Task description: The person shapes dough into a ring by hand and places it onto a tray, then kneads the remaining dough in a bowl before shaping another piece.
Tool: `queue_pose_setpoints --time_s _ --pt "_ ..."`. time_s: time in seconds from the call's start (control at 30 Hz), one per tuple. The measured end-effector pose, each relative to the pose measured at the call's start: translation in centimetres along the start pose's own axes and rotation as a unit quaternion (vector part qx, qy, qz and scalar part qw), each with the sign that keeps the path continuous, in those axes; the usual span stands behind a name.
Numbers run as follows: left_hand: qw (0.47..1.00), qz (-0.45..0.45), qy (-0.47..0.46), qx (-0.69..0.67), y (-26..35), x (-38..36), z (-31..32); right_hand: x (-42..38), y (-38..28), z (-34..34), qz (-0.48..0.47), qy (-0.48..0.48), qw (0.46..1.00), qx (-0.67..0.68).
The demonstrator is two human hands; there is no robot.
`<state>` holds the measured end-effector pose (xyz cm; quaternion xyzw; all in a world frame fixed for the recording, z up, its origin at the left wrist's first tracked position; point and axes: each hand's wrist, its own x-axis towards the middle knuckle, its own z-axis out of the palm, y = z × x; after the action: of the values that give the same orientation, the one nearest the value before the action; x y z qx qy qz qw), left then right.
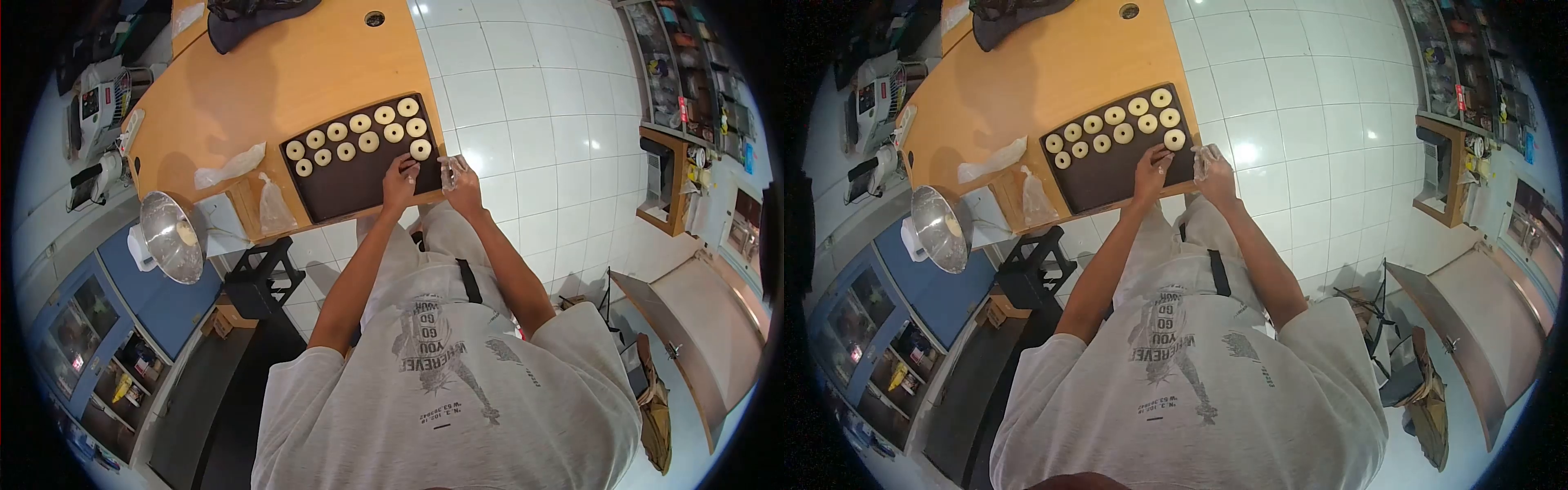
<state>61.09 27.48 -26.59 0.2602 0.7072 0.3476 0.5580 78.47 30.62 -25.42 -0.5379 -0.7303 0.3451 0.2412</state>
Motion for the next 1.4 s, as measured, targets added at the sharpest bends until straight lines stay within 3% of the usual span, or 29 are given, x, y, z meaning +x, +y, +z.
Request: queue_pose_setpoints --time_s 0.07,0.17,0.3,0.47,0.7,0.77,0.93,1.03,1.1,1.17,1.4 --pt "1.000 -0.015 -0.007 -0.026 0.3 -0.2 0.2 -0.6 0.1 0.4 0.000 -0.018 1.000 -0.002" --pt "0.992 -0.050 -0.016 -0.111 0.4 -0.3 0.7 -1.0 -0.5 1.5 0.196 -0.105 0.955 0.198" --pt "0.973 -0.085 -0.019 -0.213 0.7 -0.6 0.7 -1.2 -0.3 3.5 0.206 -0.057 0.951 0.223" --pt "0.978 -0.090 -0.028 -0.186 0.8 -0.7 0.5 -0.4 -1.4 3.8 0.256 -0.019 0.912 0.321" --pt "0.980 -0.060 -0.034 -0.187 0.7 -0.5 0.6 -0.2 -2.3 4.2 0.247 0.008 0.914 0.322" --pt "0.979 -0.069 -0.028 -0.192 1.0 -0.7 0.8 -0.4 -1.8 4.8 0.187 0.021 0.952 0.241" --pt "0.974 -0.077 -0.034 -0.209 -0.6 -0.2 1.2 0.1 -3.2 3.3 0.186 -0.008 0.967 0.174" --pt "0.986 -0.065 -0.030 -0.149 -0.9 -0.2 1.2 0.0 -3.5 3.2 0.180 -0.011 0.973 0.142" --pt "0.997 -0.008 -0.021 -0.078 -0.7 -0.4 0.8 -0.2 -3.3 3.4 0.183 -0.009 0.973 0.140" --pt "0.997 -0.009 -0.027 -0.070 -0.2 -0.4 0.5 -0.6 -2.8 3.8 0.109 0.029 0.990 0.089" --pt "0.992 -0.063 -0.067 -0.088 0.4 -2.6 -2.9 -1.9 -2.8 2.4 0.127 -0.002 0.979 0.160"
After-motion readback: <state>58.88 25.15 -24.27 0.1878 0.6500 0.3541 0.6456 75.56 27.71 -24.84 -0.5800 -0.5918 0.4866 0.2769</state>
